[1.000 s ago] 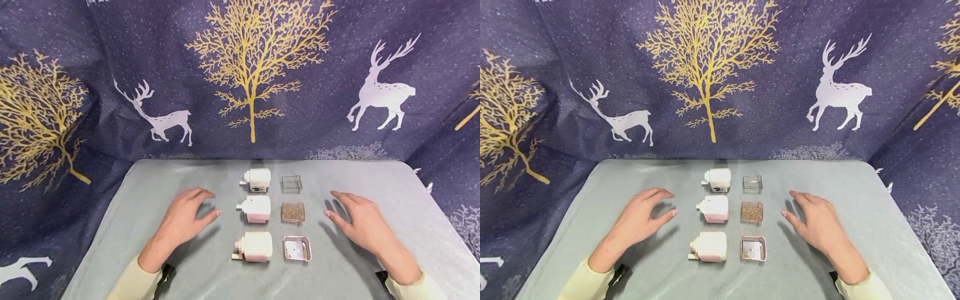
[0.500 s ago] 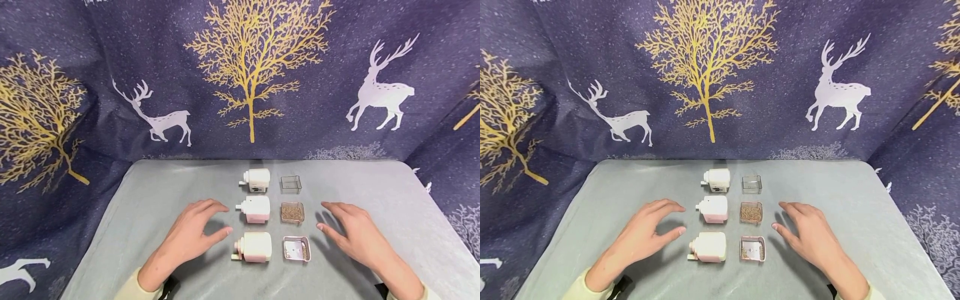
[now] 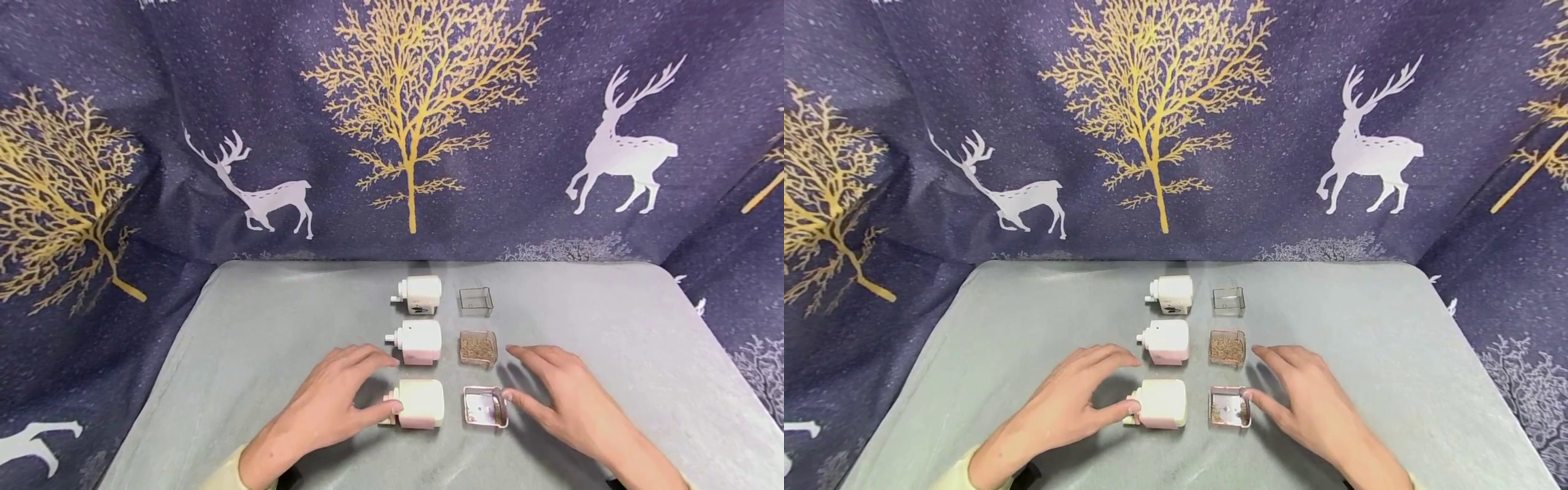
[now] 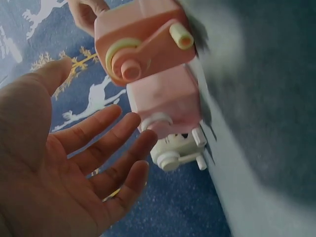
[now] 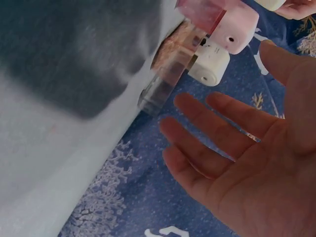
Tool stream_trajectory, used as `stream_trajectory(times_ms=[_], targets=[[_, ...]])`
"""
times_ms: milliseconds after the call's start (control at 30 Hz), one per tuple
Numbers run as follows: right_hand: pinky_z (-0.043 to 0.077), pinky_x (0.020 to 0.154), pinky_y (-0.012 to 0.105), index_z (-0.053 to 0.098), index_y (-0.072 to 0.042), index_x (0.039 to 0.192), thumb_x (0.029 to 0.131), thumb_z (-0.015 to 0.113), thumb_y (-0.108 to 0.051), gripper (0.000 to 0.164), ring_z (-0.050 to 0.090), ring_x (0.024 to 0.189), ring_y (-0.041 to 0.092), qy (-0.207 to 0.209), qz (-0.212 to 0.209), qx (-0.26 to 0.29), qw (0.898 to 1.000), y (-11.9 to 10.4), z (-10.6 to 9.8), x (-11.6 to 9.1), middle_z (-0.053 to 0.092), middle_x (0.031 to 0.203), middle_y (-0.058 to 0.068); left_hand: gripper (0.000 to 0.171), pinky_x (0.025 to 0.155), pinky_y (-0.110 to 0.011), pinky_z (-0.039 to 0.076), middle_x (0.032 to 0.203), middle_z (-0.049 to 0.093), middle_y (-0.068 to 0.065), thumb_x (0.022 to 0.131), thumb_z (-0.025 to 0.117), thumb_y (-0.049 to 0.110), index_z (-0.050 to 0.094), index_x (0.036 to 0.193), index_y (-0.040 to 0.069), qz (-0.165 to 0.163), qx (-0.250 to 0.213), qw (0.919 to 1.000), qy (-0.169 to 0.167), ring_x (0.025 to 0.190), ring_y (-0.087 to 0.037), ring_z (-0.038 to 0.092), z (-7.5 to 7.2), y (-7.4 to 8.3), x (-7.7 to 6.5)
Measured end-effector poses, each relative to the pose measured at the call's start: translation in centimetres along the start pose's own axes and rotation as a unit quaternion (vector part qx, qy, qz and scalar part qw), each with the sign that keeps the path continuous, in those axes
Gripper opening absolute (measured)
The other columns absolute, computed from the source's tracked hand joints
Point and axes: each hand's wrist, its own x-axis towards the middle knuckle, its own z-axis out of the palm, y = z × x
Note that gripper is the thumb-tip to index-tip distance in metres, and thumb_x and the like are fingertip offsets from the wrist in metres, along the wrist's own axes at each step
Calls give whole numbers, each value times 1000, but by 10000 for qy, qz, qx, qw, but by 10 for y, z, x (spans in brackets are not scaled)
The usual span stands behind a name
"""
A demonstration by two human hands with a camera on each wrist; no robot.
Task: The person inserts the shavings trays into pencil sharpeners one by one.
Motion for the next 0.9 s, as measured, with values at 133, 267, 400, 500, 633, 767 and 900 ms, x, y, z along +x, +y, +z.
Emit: stream_trajectory(times_ms=[133, 267, 400, 500, 633, 767, 900], targets=[[48, 92, 47, 61, -6, 128, 79, 76, -48, 67, 58, 107, 21, -178, 37, 46, 9998, -8, 2, -1, 64, 116, 4, 57, 97, -40, 42, 124, 53, 18, 86, 57, 66, 59, 129, 28, 3, 0, 9998, -220, 114, -7, 50, 3, 4, 0], [50, 90, 42, 60, -10, 132, 77, 74, -56, 73, 57, 105, 15, -432, 121, 60, 9990, -13, 5, -4, 63, 113, -2, 59, 97, -40, 42, 126, 52, 17, 85, 57, 68, 56, 132, 30, 48, 22, 9992, -385, 115, -8, 49, 7, 8, 1], [51, 88, 37, 59, -13, 135, 74, 73, -62, 79, 55, 104, 10, -660, 170, 116, 9976, -16, 9, -7, 61, 111, -6, 60, 92, -39, 44, 121, 53, 16, 84, 60, 66, 56, 131, 30, 247, -30, 9992, -328, 109, -7, 51, 11, 11, 1], [51, 87, 35, 58, -14, 135, 71, 75, -63, 82, 55, 103, 8, -750, 153, 149, 9970, -17, 13, -9, 61, 110, -7, 59, 90, -35, 45, 117, 53, 17, 82, 64, 64, 57, 129, 28, 355, -60, 9989, -284, 104, -4, 51, 15, 12, 1], [51, 87, 34, 60, -13, 132, 65, 81, -58, 84, 55, 102, 7, -760, 85, 158, 9969, -18, 17, -9, 62, 109, -7, 58, 91, -34, 45, 116, 54, 17, 82, 67, 61, 58, 129, 26, 448, -54, 9986, -267, 102, -2, 51, 19, 13, 2], [51, 87, 36, 62, -10, 128, 63, 84, -52, 80, 56, 102, 10, -829, 55, 204, 9963, -19, 19, -9, 62, 110, -5, 56, 92, -34, 45, 115, 55, 17, 84, 65, 61, 59, 127, 26, 462, -33, 9987, -189, 103, -3, 52, 22, 13, 2], [51, 88, 39, 63, -9, 126, 65, 83, -49, 75, 57, 104, 15, -952, 81, 191, 9952, -21, 19, -10, 63, 112, -1, 55, 92, -35, 46, 114, 56, 16, 84, 64, 61, 60, 126, 26, 497, -20, 9987, -139, 101, -4, 54, 22, 14, 3]])
